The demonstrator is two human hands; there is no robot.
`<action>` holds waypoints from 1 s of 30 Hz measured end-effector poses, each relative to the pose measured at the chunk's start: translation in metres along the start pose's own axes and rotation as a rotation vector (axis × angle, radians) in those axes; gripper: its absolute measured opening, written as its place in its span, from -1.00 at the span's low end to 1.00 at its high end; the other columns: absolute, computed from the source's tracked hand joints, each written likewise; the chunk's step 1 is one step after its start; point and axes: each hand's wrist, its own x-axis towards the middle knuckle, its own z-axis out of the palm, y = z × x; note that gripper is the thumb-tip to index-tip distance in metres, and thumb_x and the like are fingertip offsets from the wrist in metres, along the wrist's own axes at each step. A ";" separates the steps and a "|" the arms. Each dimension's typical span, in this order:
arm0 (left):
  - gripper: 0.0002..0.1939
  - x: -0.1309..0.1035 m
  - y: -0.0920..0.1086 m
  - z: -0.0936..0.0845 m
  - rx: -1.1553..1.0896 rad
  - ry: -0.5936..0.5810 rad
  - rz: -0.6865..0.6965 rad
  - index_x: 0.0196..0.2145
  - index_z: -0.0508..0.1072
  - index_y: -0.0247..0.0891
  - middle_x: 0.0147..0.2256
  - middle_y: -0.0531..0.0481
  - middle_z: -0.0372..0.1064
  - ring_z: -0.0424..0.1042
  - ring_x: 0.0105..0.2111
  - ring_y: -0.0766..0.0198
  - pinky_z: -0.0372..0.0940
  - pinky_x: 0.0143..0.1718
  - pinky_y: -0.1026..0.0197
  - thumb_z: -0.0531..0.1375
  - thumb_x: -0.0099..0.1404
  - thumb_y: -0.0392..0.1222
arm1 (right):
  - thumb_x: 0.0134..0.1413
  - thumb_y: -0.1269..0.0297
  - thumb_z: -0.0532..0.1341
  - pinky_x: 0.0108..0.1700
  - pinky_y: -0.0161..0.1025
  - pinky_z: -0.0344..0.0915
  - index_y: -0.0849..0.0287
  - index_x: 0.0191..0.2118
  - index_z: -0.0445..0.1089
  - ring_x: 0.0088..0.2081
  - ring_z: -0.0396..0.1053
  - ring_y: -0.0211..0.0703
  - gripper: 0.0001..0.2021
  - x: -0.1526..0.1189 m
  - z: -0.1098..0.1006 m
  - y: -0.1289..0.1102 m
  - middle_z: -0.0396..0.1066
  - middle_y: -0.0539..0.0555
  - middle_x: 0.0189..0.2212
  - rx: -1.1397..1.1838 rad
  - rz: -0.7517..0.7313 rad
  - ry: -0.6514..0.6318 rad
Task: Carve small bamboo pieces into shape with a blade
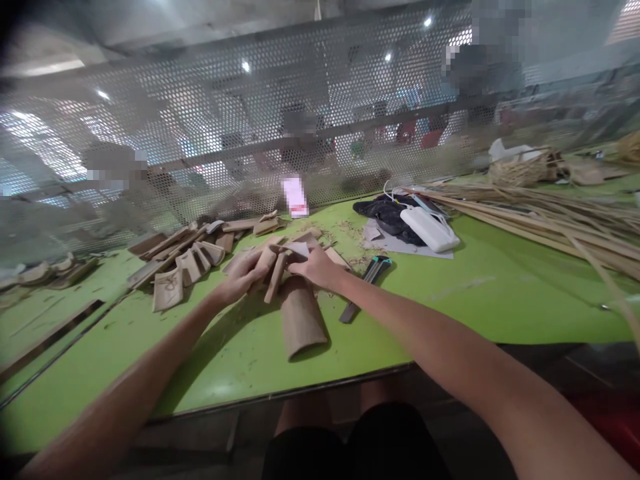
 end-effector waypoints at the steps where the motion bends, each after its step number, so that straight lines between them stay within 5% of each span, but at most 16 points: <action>1: -0.38 0.000 0.002 0.002 0.008 -0.013 0.010 0.13 0.49 -0.25 0.03 -0.22 0.52 0.47 0.05 -0.22 0.42 0.07 -0.14 0.16 0.33 0.26 | 0.00 0.39 0.34 0.13 0.04 0.41 0.17 -0.05 0.54 -0.06 0.47 0.02 -0.67 -0.001 0.001 0.002 0.56 0.12 -0.12 -0.012 -0.013 -0.013; 5: -0.23 -0.002 0.008 0.007 0.001 -0.085 -0.016 0.30 0.31 -0.22 0.22 -0.22 0.39 0.35 0.23 -0.26 0.33 0.23 -0.17 0.19 0.31 0.30 | -0.01 0.34 0.42 0.20 0.04 0.38 0.16 0.10 0.45 0.07 0.44 0.04 -0.50 -0.006 0.005 0.002 0.46 0.18 0.06 -0.079 -0.064 -0.038; 9: 0.00 -0.004 0.008 0.006 -0.048 -0.176 0.004 0.39 0.16 -0.20 0.31 -0.25 0.26 0.27 0.30 -0.27 0.31 0.26 -0.13 0.37 0.15 0.30 | 0.05 0.31 0.40 0.26 0.11 0.32 0.14 0.07 0.47 0.16 0.39 0.09 -0.57 -0.009 0.007 -0.001 0.40 0.22 0.13 -0.178 -0.171 -0.029; 12: -0.03 -0.004 0.009 0.005 -0.116 -0.196 0.006 0.37 0.17 -0.21 0.31 -0.25 0.28 0.28 0.29 -0.24 0.31 0.26 -0.11 0.38 0.16 0.26 | 0.07 0.34 0.37 0.34 0.10 0.25 0.09 0.07 0.49 0.26 0.32 0.09 -0.59 -0.007 0.009 0.002 0.35 0.18 0.24 -0.192 -0.261 -0.074; 18: -0.09 -0.003 0.009 0.006 -0.189 -0.189 0.011 0.34 0.23 -0.21 0.28 -0.21 0.32 0.28 0.30 -0.24 0.28 0.29 -0.12 0.37 0.18 0.25 | 0.07 0.47 0.27 0.37 0.24 0.20 0.06 0.09 0.52 0.28 0.33 0.14 -0.56 -0.008 0.015 0.002 0.47 0.15 0.17 -0.198 -0.212 -0.028; 30: -0.07 0.000 0.013 0.001 -0.194 -0.193 0.027 0.32 0.24 -0.22 0.29 -0.26 0.30 0.27 0.30 -0.24 0.25 0.32 -0.18 0.46 0.09 0.10 | 0.13 0.49 0.24 0.35 0.21 0.23 0.07 0.14 0.47 0.25 0.33 0.10 -0.55 -0.008 0.009 -0.007 0.47 0.15 0.15 -0.359 -0.380 -0.070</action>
